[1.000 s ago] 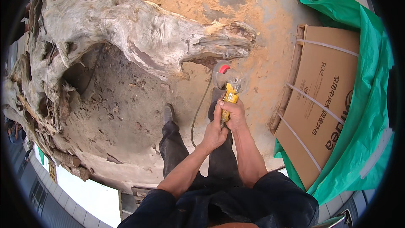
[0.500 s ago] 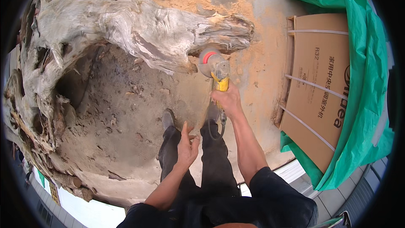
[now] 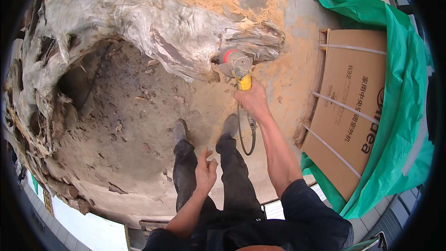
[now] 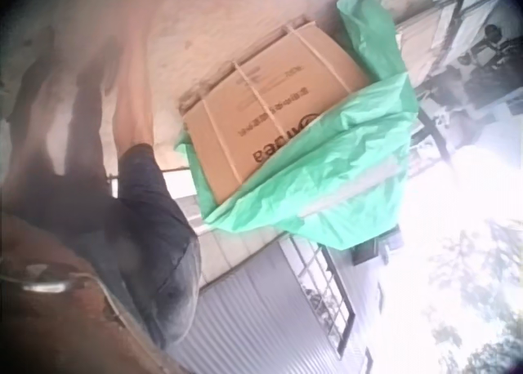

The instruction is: The person uses an angle grinder to carve and shape a large piece of driftwood. They move around the log to access different sections, grinding away material and creating grooves and contours.

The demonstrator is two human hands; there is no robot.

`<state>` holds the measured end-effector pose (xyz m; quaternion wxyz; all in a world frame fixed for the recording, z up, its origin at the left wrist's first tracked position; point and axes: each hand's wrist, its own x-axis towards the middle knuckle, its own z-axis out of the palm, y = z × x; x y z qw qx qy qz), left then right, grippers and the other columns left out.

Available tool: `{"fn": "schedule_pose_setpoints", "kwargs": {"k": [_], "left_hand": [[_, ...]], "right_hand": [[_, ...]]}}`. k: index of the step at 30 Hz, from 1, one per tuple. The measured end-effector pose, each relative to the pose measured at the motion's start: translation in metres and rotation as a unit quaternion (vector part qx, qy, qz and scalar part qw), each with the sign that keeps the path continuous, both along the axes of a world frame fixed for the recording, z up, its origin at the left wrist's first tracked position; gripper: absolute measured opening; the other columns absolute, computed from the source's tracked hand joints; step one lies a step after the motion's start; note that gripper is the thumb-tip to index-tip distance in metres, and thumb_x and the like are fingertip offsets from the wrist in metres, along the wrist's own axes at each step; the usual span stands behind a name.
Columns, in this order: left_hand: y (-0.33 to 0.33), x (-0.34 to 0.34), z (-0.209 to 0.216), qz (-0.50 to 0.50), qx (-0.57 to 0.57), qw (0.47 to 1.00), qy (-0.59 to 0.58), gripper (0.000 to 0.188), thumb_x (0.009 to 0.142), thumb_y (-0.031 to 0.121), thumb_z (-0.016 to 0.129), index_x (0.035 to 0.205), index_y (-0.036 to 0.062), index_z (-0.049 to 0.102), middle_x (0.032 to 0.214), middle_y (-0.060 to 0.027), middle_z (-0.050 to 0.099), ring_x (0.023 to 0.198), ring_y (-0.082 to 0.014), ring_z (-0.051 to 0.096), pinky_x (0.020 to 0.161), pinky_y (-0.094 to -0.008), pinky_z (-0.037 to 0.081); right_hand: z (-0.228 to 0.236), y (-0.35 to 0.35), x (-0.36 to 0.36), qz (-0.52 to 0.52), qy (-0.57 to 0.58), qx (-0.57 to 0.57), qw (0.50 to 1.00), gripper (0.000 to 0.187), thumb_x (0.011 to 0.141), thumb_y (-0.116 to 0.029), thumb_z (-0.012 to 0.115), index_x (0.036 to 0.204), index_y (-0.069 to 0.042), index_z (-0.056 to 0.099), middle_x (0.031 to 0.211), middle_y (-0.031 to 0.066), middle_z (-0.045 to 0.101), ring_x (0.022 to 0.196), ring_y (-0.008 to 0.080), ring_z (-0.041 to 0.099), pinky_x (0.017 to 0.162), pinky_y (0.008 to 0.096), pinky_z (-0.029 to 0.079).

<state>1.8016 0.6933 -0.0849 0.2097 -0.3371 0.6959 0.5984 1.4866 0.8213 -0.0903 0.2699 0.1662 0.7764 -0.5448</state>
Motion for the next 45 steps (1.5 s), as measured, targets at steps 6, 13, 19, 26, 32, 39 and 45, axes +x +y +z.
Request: {"fn": "schedule_pose_setpoints", "kwargs": {"k": [6, 13, 19, 26, 32, 39, 45], "left_hand": [[-0.001, 0.000, 0.000, 0.011, 0.008, 1.000, -0.003, 0.053, 0.103, 0.002, 0.056, 0.154, -0.0025, 0.041, 0.138, -0.0192, 0.063, 0.091, -0.0181, 0.072, 0.084, -0.0329, 0.058], [-0.006, -0.032, 0.015, 0.030, 0.046, 0.998, 0.014, 0.050, 0.104, 0.005, 0.057, 0.152, -0.0033, 0.045, 0.138, -0.0153, 0.065, 0.093, -0.0174, 0.072, 0.078, -0.0305, 0.056], [-0.030, -0.040, 0.020, 0.042, 0.060, 0.997, 0.007, 0.048, 0.105, 0.009, 0.057, 0.150, -0.0025, 0.047, 0.139, -0.0125, 0.066, 0.095, -0.0160, 0.072, 0.073, -0.0287, 0.054], [-0.052, -0.039, 0.016, 0.058, 0.088, 0.994, -0.007, 0.040, 0.104, 0.010, 0.059, 0.141, -0.0044, 0.056, 0.125, -0.0146, 0.071, 0.093, -0.0178, 0.073, 0.084, -0.0326, 0.056], [-0.048, -0.055, 0.019, -0.006, 0.161, 0.986, 0.044, 0.065, 0.108, 0.031, 0.063, 0.156, -0.0061, 0.039, 0.141, -0.0216, 0.064, 0.118, -0.0247, 0.069, 0.101, -0.0349, 0.053], [-0.031, -0.095, 0.028, 0.066, 0.295, 0.949, 0.090, 0.101, 0.103, 0.050, 0.066, 0.167, -0.0024, 0.008, 0.169, -0.0227, 0.026, 0.156, -0.0330, 0.028, 0.127, -0.0457, 0.026], [-0.003, -0.125, -0.013, 0.099, 0.361, 0.893, 0.251, 0.116, 0.096, 0.053, 0.074, 0.167, -0.0006, -0.002, 0.168, -0.0203, 0.018, 0.158, -0.0326, 0.021, 0.128, -0.0482, 0.020]], "right_hand": [[0.015, 0.007, -0.037, -0.006, -0.009, -0.008, 1.000, 0.032, 0.076, -0.005, 0.069, 0.106, 0.003, 0.066, 0.073, 0.0052, 0.061, 0.062, 0.0123, 0.057, 0.056, 0.0332, 0.046], [0.018, -0.018, -0.056, 0.017, -0.015, -0.032, 0.999, 0.032, 0.075, -0.005, 0.070, 0.105, 0.003, 0.065, 0.071, 0.0037, 0.059, 0.060, 0.0122, 0.056, 0.055, 0.0327, 0.045], [0.007, -0.011, 0.001, -0.005, -0.061, -0.021, 0.998, 0.031, 0.076, -0.003, 0.071, 0.105, 0.003, 0.064, 0.072, 0.0039, 0.061, 0.057, 0.0127, 0.056, 0.053, 0.0319, 0.045], [0.021, 0.036, 0.098, -0.162, -0.140, -0.016, 0.977, 0.032, 0.077, 0.000, 0.070, 0.108, 0.003, 0.062, 0.075, 0.0033, 0.061, 0.059, 0.0128, 0.059, 0.051, 0.0301, 0.048], [0.037, -0.013, 0.137, -0.113, -0.080, -0.055, 0.989, 0.022, 0.079, -0.003, 0.072, 0.098, -0.001, 0.060, 0.076, 0.0049, 0.064, 0.059, 0.0138, 0.060, 0.055, 0.0312, 0.051], [0.019, -0.048, 0.135, -0.044, -0.019, -0.054, 0.997, 0.029, 0.078, -0.009, 0.075, 0.103, 0.001, 0.064, 0.084, 0.0028, 0.065, 0.073, 0.0104, 0.060, 0.066, 0.0297, 0.051], [0.013, -0.047, 0.109, -0.005, 0.009, -0.041, 0.999, 0.042, 0.076, -0.015, 0.080, 0.111, 0.002, 0.065, 0.093, 0.0047, 0.069, 0.081, 0.0129, 0.063, 0.072, 0.0318, 0.054]]}}
